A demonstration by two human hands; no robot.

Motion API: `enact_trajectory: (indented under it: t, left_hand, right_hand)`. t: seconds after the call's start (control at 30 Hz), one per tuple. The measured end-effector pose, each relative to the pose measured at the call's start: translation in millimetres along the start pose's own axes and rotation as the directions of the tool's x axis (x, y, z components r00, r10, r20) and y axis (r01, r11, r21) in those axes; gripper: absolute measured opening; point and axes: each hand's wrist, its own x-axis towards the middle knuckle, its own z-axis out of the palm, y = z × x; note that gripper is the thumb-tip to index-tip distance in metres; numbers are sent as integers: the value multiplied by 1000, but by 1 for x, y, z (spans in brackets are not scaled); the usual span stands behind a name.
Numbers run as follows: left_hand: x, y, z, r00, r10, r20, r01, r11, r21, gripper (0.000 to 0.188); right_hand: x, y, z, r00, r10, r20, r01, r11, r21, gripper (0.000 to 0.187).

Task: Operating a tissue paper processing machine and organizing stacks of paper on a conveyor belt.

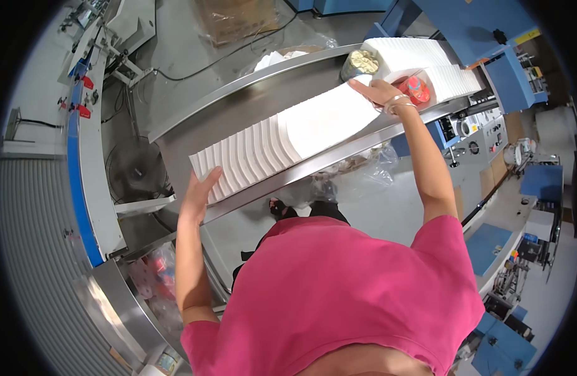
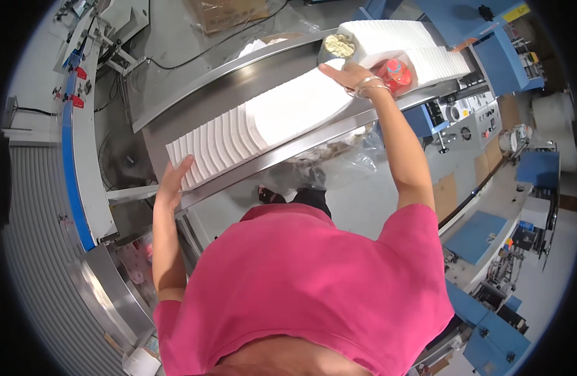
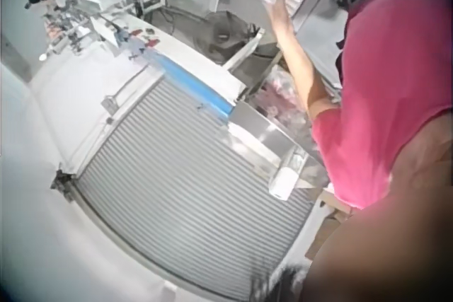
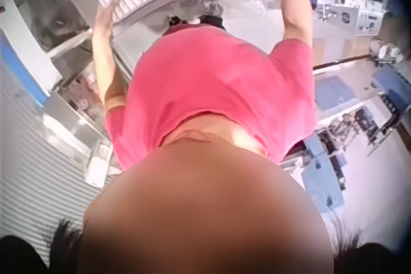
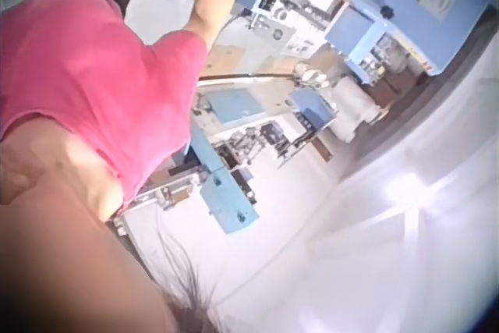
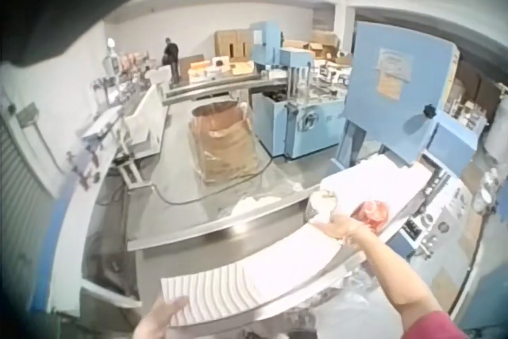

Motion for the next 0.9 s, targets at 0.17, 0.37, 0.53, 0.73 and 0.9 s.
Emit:
enact_trajectory:
  t: [0.17,0.37,0.53,0.73,0.9]
  left_hand:
    - [6,-9,-31,985,-164,51,171,966,-193,83]
    - [2,-23,-26,991,-27,133,40,994,-101,89]
    - [-5,-21,-28,964,-206,-166,212,977,18,108]
    - [-3,-7,-3,999,-45,0,45,993,-107,77]
    - [-9,7,13,995,-59,-75,43,979,-198,65]
  right_hand:
    - [-5,9,19,993,-116,-3,116,993,24,98]
    - [-13,2,17,977,-123,173,131,991,-34,101]
    - [-21,7,41,905,-310,291,115,837,535,76]
    - [-47,-37,79,900,-415,132,226,704,673,64]
    - [-48,-29,76,895,-446,-21,321,610,724,58]
